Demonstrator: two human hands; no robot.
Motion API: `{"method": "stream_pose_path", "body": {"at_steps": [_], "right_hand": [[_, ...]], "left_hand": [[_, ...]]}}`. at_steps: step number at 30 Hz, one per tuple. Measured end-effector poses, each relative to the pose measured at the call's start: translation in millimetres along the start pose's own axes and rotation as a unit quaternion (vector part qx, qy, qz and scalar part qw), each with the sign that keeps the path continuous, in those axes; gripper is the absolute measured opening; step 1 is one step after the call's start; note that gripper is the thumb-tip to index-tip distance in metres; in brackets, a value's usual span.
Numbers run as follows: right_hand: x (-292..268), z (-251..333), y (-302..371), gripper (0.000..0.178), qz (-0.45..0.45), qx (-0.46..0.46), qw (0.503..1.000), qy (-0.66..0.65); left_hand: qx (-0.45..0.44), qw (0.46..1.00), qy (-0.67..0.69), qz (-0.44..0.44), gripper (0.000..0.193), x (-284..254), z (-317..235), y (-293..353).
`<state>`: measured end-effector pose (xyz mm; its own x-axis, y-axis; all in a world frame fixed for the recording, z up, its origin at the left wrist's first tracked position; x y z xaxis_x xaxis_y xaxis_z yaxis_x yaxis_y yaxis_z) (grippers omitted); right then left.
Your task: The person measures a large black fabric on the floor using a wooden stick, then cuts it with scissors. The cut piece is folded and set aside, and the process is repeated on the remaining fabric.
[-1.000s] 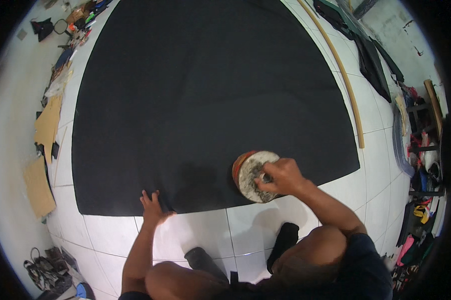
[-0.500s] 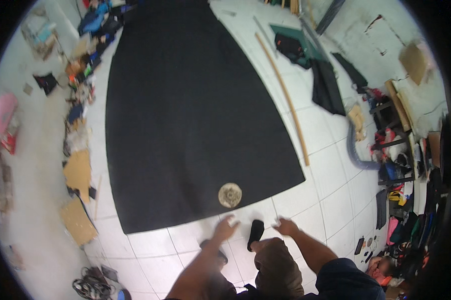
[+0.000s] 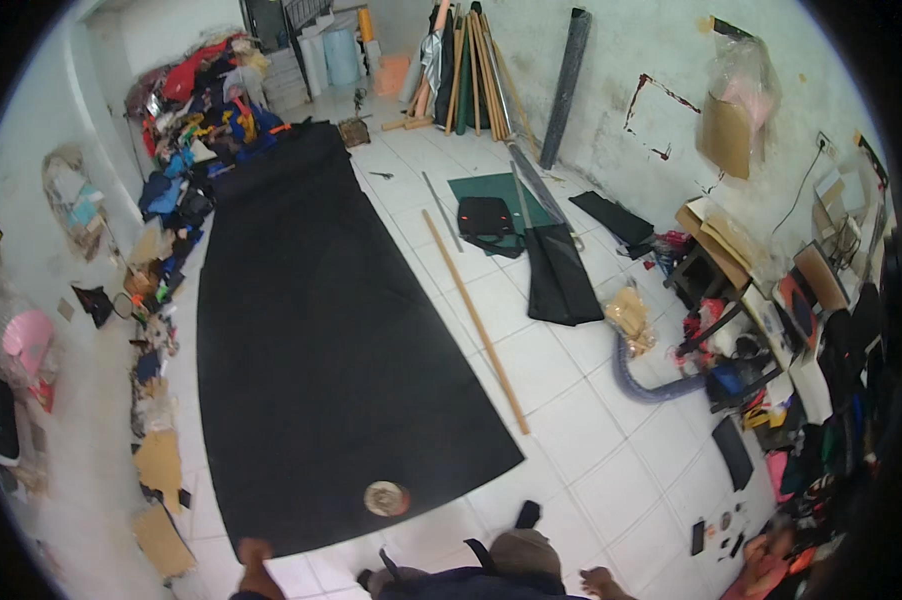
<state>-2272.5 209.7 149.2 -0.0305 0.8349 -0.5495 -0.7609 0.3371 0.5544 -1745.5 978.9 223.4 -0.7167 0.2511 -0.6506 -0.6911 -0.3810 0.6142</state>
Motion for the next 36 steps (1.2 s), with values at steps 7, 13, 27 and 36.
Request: {"method": "stream_pose_path", "body": {"at_steps": [7, 13, 27, 36], "right_hand": [[-155, -74, -206, 0.052, 0.076, 0.244, 0.954, 0.16], [-285, 129, -411, 0.05, -0.14, -0.001, 0.981, 0.138], [-418, 379, -772, 0.035, -0.043, -0.046, 0.997, 0.041], [-566, 307, -862, 0.045, 0.019, 0.274, 0.959, -0.078]], "left_hand": [[0.241, 0.966, 0.088, -0.015, 0.022, 31, -186, 135], [0.106, 0.838, 0.488, 0.222, 0.038, 36, -328, 245], [0.284, 0.947, 0.145, 0.049, 0.04, -301, -575, -3], [0.284, 0.736, 0.586, -0.184, 0.047, -952, -773, -149]]}}
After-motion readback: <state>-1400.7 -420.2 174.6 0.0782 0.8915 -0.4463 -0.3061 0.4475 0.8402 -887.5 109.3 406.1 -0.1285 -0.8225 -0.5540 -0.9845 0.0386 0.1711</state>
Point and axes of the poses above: each hand's wrist, its own y-axis away from the middle knuckle, its own x-axis out of the palm, z = x × y, the point moved 3 cm from there along -y, towards the middle knuckle, and after that the axes turned 4 degrees about -z, right-handed, at the moved point
